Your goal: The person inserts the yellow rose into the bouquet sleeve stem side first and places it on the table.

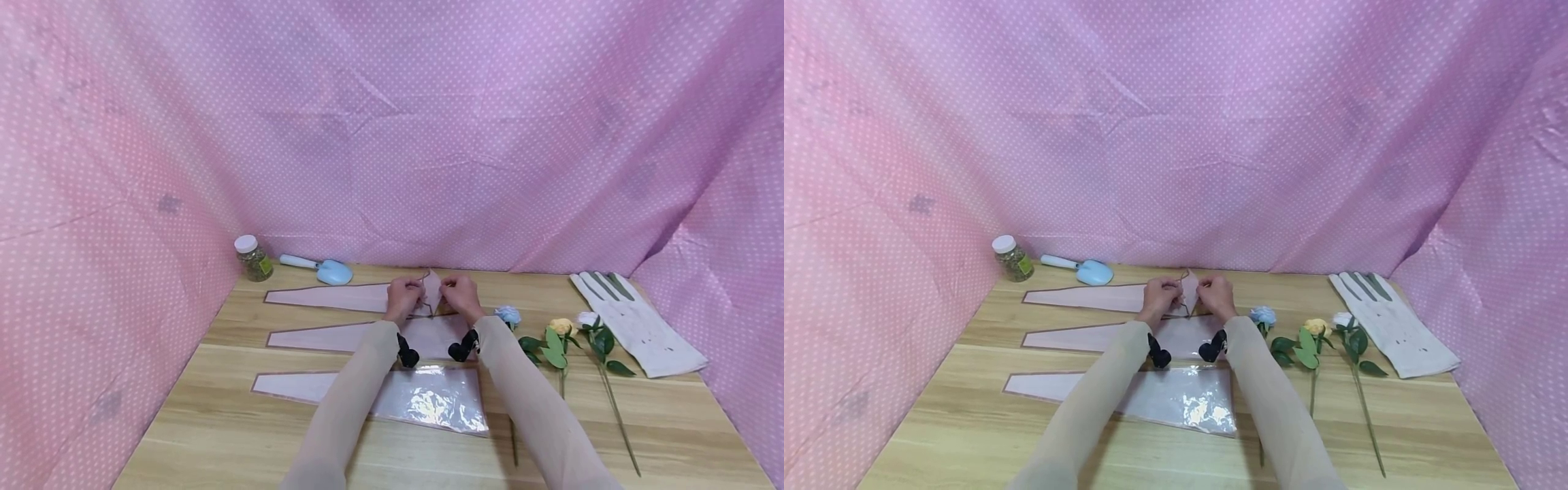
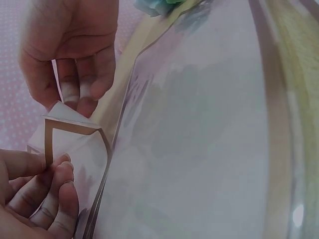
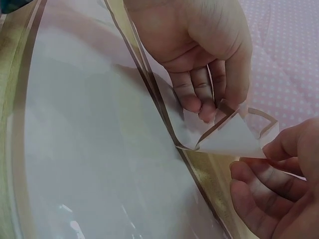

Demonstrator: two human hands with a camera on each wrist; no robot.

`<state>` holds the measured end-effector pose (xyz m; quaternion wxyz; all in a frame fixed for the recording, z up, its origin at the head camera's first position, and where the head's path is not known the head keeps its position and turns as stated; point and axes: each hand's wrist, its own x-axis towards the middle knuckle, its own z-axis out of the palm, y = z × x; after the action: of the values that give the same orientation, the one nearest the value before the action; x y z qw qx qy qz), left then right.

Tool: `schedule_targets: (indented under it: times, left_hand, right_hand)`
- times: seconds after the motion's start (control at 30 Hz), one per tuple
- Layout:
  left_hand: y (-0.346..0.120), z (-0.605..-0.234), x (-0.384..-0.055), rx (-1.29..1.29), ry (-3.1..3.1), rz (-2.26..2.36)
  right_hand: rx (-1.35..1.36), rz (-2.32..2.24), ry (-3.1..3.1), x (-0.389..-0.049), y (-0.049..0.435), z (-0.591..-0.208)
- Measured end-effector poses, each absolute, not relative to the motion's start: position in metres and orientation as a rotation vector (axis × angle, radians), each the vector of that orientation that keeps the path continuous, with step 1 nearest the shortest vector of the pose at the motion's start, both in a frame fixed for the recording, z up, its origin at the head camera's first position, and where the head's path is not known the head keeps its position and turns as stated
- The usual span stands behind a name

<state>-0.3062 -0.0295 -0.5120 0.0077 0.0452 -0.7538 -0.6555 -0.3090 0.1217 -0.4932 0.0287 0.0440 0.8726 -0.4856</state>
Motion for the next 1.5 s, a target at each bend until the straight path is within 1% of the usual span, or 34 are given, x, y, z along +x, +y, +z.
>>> schedule_targets:
  times: [0.3, 0.63, 0.8, 1.0, 1.2, 1.4, 1.5]
  left_hand:
    - [-0.027, -0.514, -0.313, 0.257, -2.433, -1.999]
    - [-0.028, -0.511, -0.317, 0.23, -2.561, -1.869]
    - [-0.027, -0.512, -0.317, 0.258, -2.614, -1.799]
    - [-0.028, -0.512, -0.317, 0.27, -2.635, -1.779]
    - [-0.027, -0.516, -0.32, 0.243, -2.607, -1.791]
    - [-0.028, -0.519, -0.32, 0.242, -2.573, -1.84]
    - [-0.029, -0.519, -0.319, 0.237, -2.575, -1.847]
  right_hand:
    - [0.129, -1.455, 2.717, -0.309, 0.126, -0.494]
    - [0.141, -1.374, 2.777, -0.305, 0.133, -0.495]
    - [0.133, -1.385, 2.795, -0.304, 0.135, -0.497]
    - [0.063, -1.361, 2.833, -0.305, 0.134, -0.494]
    - [0.01, -1.443, 2.819, -0.294, 0.137, -0.476]
    - [-0.057, -1.51, 2.81, -0.269, 0.149, -0.45]
    - [-0.043, -1.527, 2.807, -0.257, 0.16, -0.438]
